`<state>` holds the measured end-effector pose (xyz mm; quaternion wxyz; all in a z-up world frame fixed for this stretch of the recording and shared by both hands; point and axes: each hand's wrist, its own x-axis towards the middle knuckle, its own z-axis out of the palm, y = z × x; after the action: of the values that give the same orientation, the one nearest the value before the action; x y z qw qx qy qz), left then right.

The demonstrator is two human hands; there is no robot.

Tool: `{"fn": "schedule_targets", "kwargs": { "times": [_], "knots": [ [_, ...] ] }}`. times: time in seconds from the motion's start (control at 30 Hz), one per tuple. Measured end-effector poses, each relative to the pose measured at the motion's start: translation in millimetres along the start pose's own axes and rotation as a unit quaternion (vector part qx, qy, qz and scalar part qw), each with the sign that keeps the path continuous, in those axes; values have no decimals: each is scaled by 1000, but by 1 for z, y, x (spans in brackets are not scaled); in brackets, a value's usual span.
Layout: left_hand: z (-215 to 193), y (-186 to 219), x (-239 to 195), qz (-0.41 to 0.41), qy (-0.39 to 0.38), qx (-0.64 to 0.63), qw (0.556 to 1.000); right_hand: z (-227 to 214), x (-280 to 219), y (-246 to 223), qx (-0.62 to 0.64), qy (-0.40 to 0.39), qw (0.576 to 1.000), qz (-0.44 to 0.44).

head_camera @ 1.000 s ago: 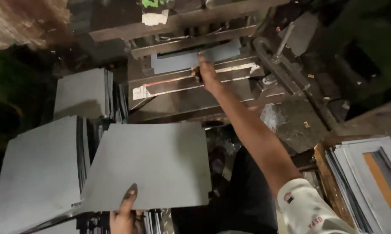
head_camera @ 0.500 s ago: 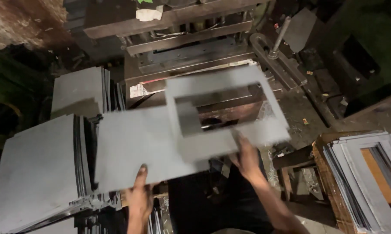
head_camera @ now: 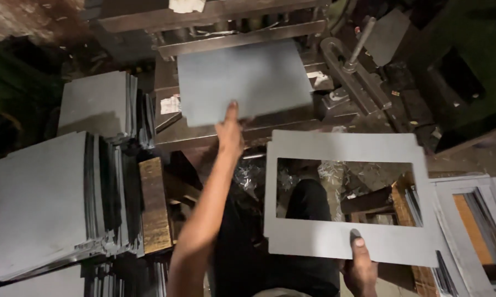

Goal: Placing metal sheets into a stamping press and stacking the finished parts.

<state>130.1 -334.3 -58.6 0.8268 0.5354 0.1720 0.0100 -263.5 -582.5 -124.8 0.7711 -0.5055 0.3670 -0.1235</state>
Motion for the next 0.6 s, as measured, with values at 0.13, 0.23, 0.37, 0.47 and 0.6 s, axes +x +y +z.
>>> {"fn": "schedule_targets", "kwargs": {
  "times": [0.13,0.23,0.37,0.47,0.6],
  "knots": [
    [36,33,49,75,-56,-129,987,-1,5,12,-94,-23,992,-83],
    [22,34,73,-20,-49,-116,992,1,1,23,-167,-21,978,-121],
    [22,50,51,45,-69,-180,980,10,11,36,-143,19,987,66],
    [20,22,78,115,3,-157,981,28,-3,16,-132,69,971,188],
    [46,33,108,116,-13,-174,978,26,1,18,-159,88,955,235]
  ]
}}
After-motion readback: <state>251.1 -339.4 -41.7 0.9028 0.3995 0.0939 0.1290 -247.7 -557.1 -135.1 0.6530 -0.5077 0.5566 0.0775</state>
